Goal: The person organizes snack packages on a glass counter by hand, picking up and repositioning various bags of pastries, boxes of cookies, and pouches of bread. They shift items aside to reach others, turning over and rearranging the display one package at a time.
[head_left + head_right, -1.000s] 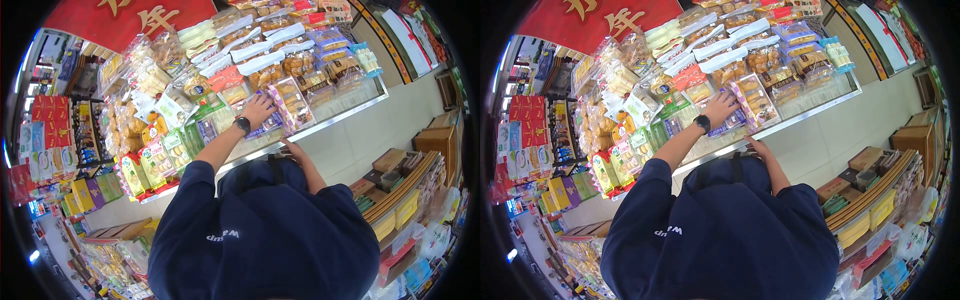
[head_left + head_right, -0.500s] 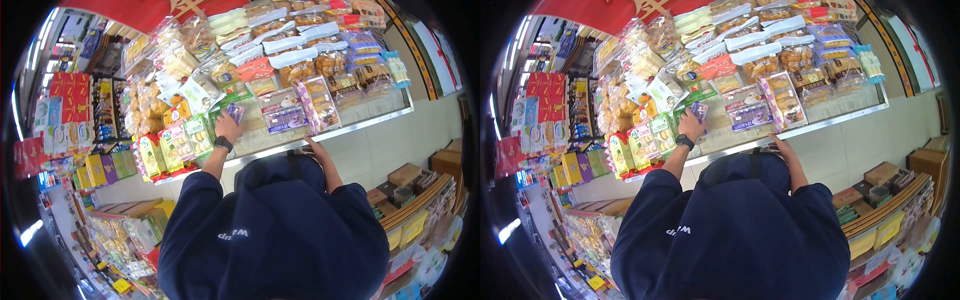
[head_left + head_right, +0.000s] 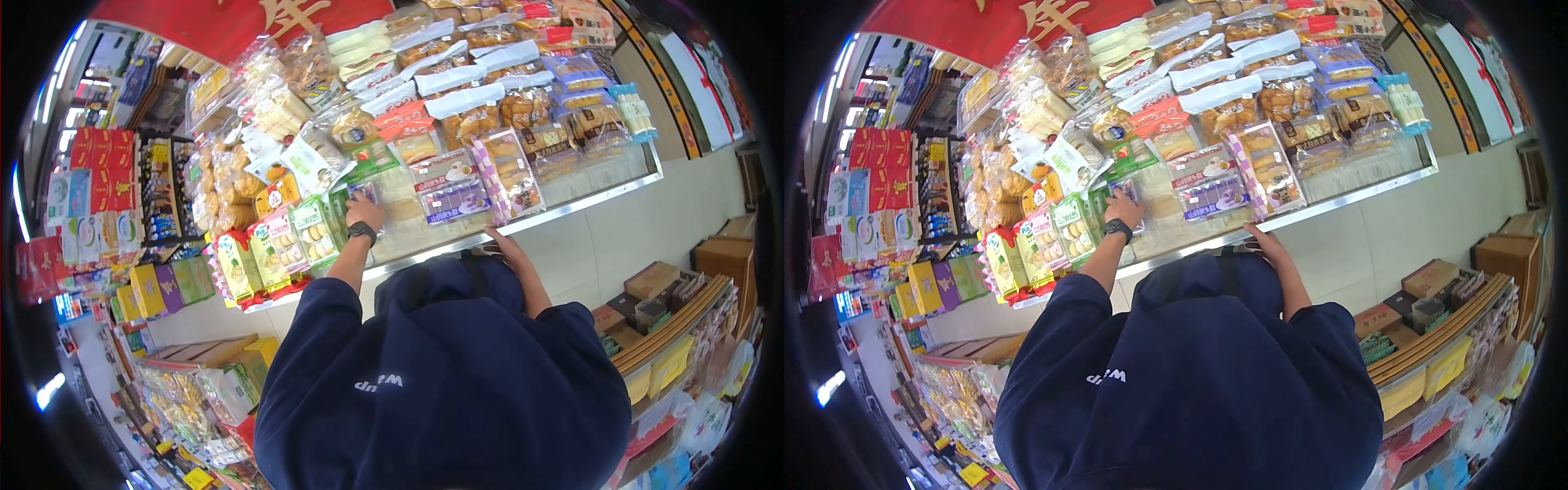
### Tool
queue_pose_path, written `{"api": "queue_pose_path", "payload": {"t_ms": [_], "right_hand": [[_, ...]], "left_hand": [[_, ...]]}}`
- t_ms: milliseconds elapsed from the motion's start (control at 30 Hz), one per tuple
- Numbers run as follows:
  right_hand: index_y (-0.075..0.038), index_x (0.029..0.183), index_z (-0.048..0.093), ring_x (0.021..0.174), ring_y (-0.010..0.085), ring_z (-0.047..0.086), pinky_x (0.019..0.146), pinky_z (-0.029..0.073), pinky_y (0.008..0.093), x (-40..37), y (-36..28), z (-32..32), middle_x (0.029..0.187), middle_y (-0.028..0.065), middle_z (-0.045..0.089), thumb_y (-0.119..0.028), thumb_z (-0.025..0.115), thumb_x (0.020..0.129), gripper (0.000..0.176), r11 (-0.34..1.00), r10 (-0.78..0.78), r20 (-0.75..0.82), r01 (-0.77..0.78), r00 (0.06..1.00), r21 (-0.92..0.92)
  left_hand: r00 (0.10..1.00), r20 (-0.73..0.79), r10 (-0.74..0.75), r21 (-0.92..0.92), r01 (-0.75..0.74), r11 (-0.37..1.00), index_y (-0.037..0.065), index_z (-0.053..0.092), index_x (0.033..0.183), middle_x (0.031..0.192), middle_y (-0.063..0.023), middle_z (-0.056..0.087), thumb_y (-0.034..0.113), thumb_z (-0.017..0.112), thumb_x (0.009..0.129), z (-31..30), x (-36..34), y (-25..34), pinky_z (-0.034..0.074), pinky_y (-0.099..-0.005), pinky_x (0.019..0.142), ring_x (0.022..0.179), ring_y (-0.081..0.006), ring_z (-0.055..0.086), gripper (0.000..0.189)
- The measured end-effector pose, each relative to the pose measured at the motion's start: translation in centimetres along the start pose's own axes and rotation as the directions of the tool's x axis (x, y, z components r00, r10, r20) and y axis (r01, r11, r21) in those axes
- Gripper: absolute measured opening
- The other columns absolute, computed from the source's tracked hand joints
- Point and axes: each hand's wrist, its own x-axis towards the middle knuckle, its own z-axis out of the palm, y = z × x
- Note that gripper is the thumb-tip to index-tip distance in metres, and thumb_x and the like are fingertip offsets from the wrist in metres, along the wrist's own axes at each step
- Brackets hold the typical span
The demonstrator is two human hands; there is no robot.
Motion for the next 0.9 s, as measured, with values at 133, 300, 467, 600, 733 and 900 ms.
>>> {"api": "queue_pose_path", "payload": {"t_ms": [133,300,467,600,733,900], "right_hand": [[-0.009,0.135,0.058,0.096,0.0183,0.064,0.082,0.049,0.0354,-0.3,-0.1,0.0,0.108,0.0062,0.065,-0.061,0.074,0.081,0.076,1.000,-0.016,-0.006,0.016,1.000,0.003],[-0.008,0.136,0.055,0.100,0.0193,0.063,0.084,0.049,0.0362,-1.1,-0.9,0.1,0.114,0.0079,0.063,-0.060,0.074,0.082,0.077,1.000,-0.013,0.012,0.013,1.000,-0.018],[-0.005,0.137,0.054,0.103,0.0218,0.065,0.086,0.049,0.0368,-0.2,-0.5,-0.5,0.119,0.0122,0.063,-0.062,0.075,0.081,0.082,1.000,-0.004,0.040,0.005,0.999,-0.031],[-0.005,0.137,0.053,0.104,0.0219,0.064,0.088,0.048,0.0367,0.2,-0.4,-0.5,0.118,0.0135,0.063,-0.062,0.075,0.080,0.084,0.999,0.012,0.035,-0.010,0.999,-0.039],[-0.005,0.137,0.053,0.106,0.0220,0.064,0.089,0.048,0.0372,-0.1,-0.4,-0.5,0.118,0.0130,0.063,-0.063,0.075,0.080,0.084,0.999,-0.005,0.021,0.006,1.000,-0.043],[-0.007,0.139,0.052,0.109,0.0227,0.062,0.091,0.047,0.0390,0.1,-0.2,-0.5,0.122,0.0127,0.061,-0.063,0.075,0.080,0.084,1.000,-0.001,0.027,0.001,1.000,-0.027]], "left_hand": [[0.999,-0.042,0.006,0.099,-0.002,0.995,-0.005,0.046,0.127,0.116,-0.0290,0.055,0.050,0.073,0.080,-0.4,0.0,0.9,0.058,-0.0453,0.078,0.099,-0.0394,0.065,0.077],[0.815,-0.296,0.498,-0.007,-0.524,0.852,0.000,0.059,0.114,0.121,-0.0208,0.056,0.032,0.073,0.083,-3.8,-2.1,4.9,0.051,-0.0471,0.090,0.106,-0.0368,0.059,0.046],[0.420,-0.244,0.874,-0.072,-0.907,0.415,0.004,0.061,0.110,0.126,-0.0169,0.056,0.022,0.074,0.078,-5.5,-5.3,11.0,0.044,-0.0458,0.102,0.118,-0.0352,0.054,0.039],[0.228,-0.185,0.956,0.039,-0.970,0.239,0.007,0.060,0.113,0.129,-0.0151,0.055,0.020,0.074,0.074,-3.7,-5.5,12.9,0.040,-0.0477,0.108,0.126,-0.0350,0.049,0.043],[0.231,-0.086,0.969,0.098,-0.966,0.239,0.009,0.059,0.119,0.134,-0.0162,0.051,0.019,0.074,0.073,-3.1,-5.2,13.6,0.039,-0.0503,0.109,0.130,-0.0367,0.045,0.049],[0.311,-0.053,0.949,0.046,-0.949,0.313,0.012,0.058,0.123,0.138,-0.0181,0.048,0.018,0.074,0.073,-3.6,-5.6,14.2,0.040,-0.0515,0.107,0.132,-0.0377,0.043,0.053]]}}
